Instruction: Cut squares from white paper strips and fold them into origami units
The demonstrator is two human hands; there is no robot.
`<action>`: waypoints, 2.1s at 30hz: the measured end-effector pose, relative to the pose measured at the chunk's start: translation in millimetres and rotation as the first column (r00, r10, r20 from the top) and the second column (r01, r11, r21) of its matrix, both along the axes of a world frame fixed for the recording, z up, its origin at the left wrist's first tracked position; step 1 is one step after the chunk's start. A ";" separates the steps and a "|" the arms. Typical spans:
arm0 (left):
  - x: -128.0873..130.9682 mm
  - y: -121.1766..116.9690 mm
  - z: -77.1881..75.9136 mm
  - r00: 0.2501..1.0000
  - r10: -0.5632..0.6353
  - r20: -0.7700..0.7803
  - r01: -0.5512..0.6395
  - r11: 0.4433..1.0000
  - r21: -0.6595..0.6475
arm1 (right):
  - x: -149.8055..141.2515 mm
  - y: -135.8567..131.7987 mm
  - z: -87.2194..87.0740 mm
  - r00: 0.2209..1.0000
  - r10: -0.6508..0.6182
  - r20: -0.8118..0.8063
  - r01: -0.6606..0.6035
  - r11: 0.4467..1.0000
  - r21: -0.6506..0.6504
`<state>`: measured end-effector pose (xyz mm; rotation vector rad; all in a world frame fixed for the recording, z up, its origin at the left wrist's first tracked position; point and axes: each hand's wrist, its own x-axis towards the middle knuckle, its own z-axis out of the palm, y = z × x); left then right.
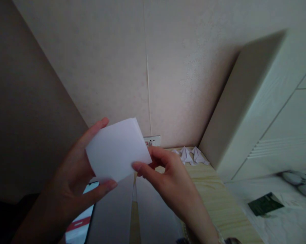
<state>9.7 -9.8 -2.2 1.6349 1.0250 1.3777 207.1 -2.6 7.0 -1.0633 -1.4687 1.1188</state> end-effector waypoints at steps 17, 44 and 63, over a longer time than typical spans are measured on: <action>5.2 -3.4 12.5 0.969 0.205 0.135 -0.206 0.979 -0.010 | 20.8 3.8 -23.5 0.822 -0.054 0.568 -0.011 0.994 0.110; -7.8 3.3 7.0 0.957 0.193 0.217 -0.225 0.965 0.134 | 85.2 1.4 -165.8 0.317 -0.044 0.947 0.050 0.998 0.029; -10.8 7.1 1.0 0.971 0.178 0.157 -0.198 0.973 0.121 | 82.8 -15.2 -152.6 0.705 -0.076 0.705 0.175 0.982 -0.070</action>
